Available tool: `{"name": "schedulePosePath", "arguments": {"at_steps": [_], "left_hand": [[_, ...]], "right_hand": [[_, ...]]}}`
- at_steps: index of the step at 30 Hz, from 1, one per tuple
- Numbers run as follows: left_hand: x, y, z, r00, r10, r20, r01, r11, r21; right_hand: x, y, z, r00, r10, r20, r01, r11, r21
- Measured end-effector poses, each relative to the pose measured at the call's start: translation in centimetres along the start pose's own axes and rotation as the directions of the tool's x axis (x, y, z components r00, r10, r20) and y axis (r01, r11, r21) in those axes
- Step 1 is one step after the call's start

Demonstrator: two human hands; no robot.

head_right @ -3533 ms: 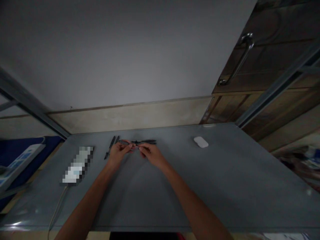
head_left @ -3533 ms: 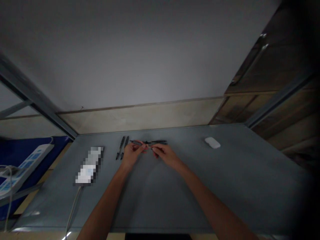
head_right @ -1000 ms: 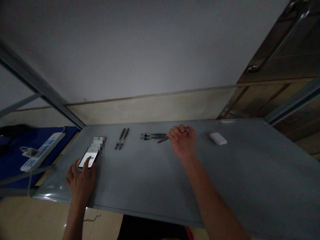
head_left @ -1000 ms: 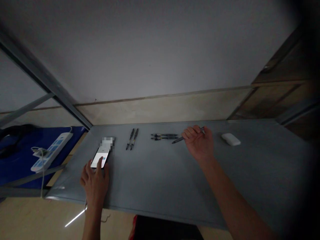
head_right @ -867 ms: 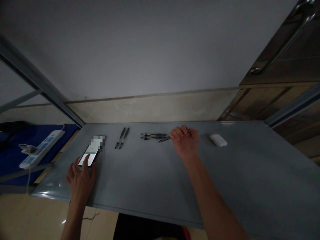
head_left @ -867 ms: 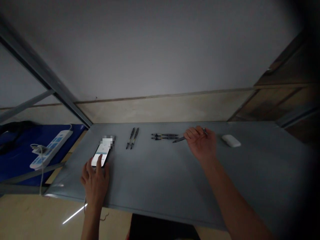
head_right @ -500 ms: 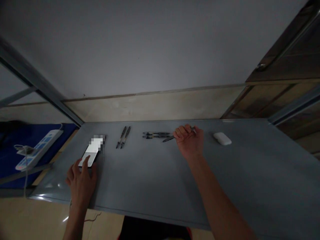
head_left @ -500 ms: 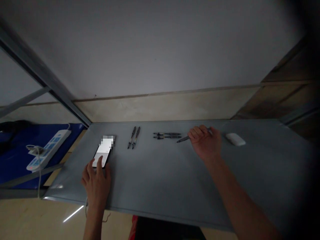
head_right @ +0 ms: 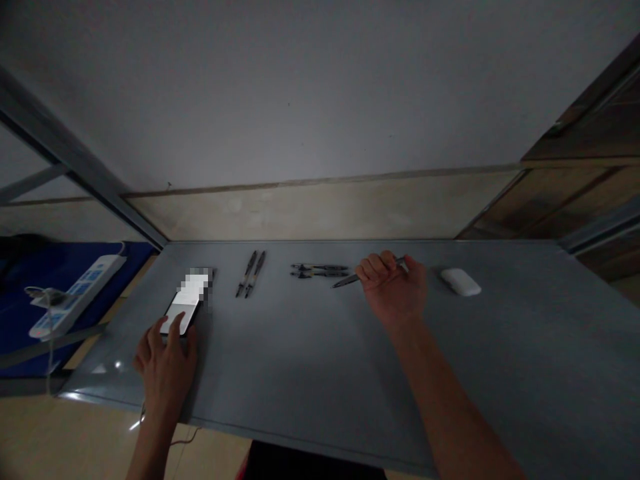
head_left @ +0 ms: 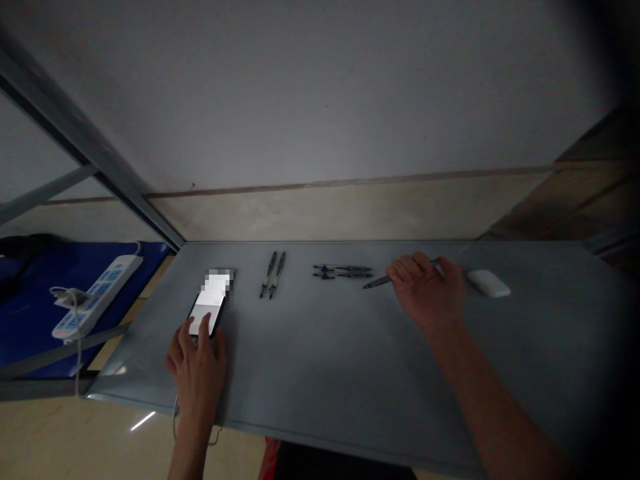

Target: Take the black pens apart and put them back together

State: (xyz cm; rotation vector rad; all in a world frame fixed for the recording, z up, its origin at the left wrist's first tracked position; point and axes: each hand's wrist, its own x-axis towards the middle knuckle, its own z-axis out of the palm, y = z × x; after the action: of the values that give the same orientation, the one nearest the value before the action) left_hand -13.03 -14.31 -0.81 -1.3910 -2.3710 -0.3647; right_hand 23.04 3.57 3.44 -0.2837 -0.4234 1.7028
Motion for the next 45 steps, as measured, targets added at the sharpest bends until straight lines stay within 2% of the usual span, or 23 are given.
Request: {"name": "schedulePosePath", "arguments": {"at_steps": [8,14,18,30,35,41,45], "left_hand": [[0.30,0.04,-0.07,1.000,-0.025,0.015,0.025,1.000,0.008],[0.36,0.13,-0.11,0.996,-0.089,-0.006,0.089,0.996,-0.005],[0.32,0.24,-0.12,0.993,-0.118,0.001,0.118,0.993,-0.017],[0.16,0.11,-0.10,0.992,-0.125,0.005,0.125,0.992,-0.018],[0.05,0.18,-0.14,0.990,-0.140,0.006,0.140,0.990,-0.002],[-0.20,0.43,-0.28,0.980,-0.193,-0.042,0.195,0.980,0.045],[-0.14,0.38,-0.18,0.982,-0.184,-0.039,0.186,0.981,0.048]], "right_hand": [[-0.06,-0.01,0.17,0.999,0.036,0.020,-0.037,0.998,0.046],[0.11,0.11,0.09,0.999,0.039,0.001,-0.039,0.999,0.034],[0.15,0.17,0.05,0.997,0.082,-0.001,-0.082,0.997,-0.001],[-0.33,0.56,0.86,0.996,0.081,0.023,-0.081,0.996,-0.025],[-0.32,0.58,0.87,0.995,0.103,0.011,-0.103,0.994,0.048],[-0.40,0.55,1.00,0.992,0.120,0.029,-0.121,0.991,0.055],[-0.37,0.56,0.97,0.992,0.115,0.057,-0.118,0.992,0.045]]}}
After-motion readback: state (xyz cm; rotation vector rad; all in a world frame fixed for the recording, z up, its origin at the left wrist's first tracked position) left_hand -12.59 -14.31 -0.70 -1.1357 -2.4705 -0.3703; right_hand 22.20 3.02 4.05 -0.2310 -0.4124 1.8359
